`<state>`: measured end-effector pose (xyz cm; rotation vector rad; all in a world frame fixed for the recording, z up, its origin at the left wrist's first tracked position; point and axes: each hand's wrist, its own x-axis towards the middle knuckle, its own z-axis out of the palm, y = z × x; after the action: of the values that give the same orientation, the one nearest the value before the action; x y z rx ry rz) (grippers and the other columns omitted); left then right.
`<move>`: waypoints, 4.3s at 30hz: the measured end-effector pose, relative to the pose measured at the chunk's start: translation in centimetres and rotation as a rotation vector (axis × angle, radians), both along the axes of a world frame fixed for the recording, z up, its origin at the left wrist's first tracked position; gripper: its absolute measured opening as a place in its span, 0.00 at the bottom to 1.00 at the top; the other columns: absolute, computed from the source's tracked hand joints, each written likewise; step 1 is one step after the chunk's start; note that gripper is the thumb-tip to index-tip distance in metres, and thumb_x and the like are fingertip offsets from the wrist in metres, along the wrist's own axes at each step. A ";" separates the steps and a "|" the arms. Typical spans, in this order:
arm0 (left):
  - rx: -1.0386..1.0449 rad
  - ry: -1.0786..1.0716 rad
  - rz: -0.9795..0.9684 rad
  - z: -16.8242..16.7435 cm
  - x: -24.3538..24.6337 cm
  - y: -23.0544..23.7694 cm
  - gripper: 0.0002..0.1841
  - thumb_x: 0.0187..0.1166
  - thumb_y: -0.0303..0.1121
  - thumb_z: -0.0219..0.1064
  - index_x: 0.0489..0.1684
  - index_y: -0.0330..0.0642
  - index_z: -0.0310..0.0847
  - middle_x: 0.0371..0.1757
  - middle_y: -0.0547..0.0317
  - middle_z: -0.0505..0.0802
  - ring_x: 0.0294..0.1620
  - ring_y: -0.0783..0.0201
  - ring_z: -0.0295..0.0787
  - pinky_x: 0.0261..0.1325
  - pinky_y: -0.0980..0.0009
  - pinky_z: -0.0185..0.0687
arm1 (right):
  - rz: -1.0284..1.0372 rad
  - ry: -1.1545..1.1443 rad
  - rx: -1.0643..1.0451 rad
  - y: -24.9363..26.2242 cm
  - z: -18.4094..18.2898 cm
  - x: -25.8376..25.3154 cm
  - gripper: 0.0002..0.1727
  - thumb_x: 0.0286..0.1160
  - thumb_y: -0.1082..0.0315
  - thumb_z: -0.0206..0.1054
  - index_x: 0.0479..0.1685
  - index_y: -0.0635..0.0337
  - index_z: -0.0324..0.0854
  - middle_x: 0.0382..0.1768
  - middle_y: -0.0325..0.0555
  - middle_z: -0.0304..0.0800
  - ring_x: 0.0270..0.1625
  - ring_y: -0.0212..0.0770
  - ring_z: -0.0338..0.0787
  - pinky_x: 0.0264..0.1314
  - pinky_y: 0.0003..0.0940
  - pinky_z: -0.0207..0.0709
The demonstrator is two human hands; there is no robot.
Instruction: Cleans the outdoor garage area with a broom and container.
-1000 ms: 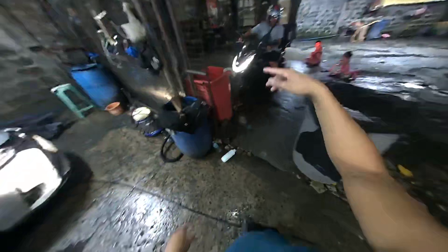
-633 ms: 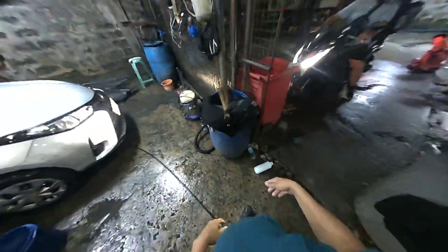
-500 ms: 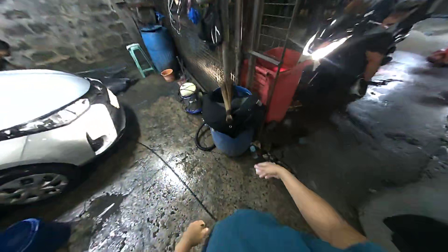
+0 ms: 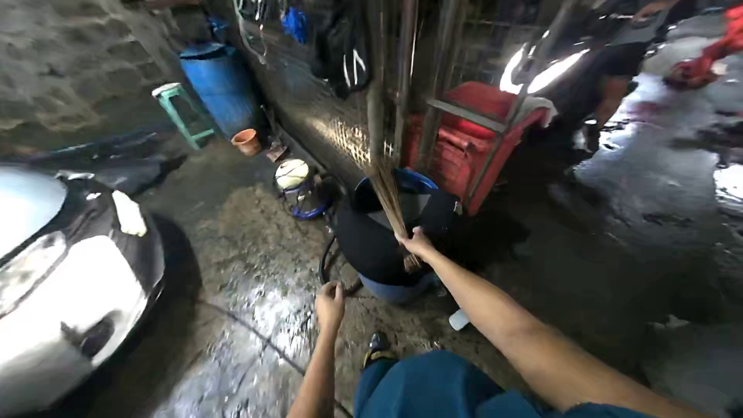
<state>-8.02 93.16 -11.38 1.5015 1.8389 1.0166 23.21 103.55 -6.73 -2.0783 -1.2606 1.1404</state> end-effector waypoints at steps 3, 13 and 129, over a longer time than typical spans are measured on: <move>0.101 0.125 -0.153 2.6 1.8 12.4 0.16 0.81 0.41 0.68 0.53 0.38 0.90 0.55 0.42 0.93 0.58 0.48 0.91 0.67 0.45 0.84 | 0.003 0.046 -0.019 -1.1 -0.3 0.4 0.55 0.66 0.33 0.74 0.90 0.56 0.57 0.74 0.64 0.80 0.74 0.61 0.83 0.76 0.64 0.76; -0.080 0.573 -0.245 3.5 11.3 32.1 0.31 0.63 0.47 0.80 0.65 0.39 0.85 0.79 0.30 0.77 0.83 0.30 0.67 0.73 0.28 0.68 | -0.076 0.042 -0.197 -15.0 4.8 5.0 0.38 0.78 0.35 0.64 0.69 0.61 0.80 0.61 0.62 0.87 0.61 0.59 0.89 0.67 0.64 0.79; -0.034 -0.735 -1.152 27.2 30.4 2.4 0.11 0.86 0.26 0.64 0.56 0.32 0.90 0.41 0.49 0.97 0.33 0.59 0.95 0.34 0.62 0.94 | -1.233 1.138 0.514 -31.7 -8.2 10.0 0.22 0.83 0.50 0.62 0.62 0.58 0.81 0.42 0.50 0.90 0.37 0.44 0.90 0.38 0.45 0.87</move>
<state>22.40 95.54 15.86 1.5058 0.3302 0.7378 33.21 71.84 -14.93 -1.0246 0.2927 0.9017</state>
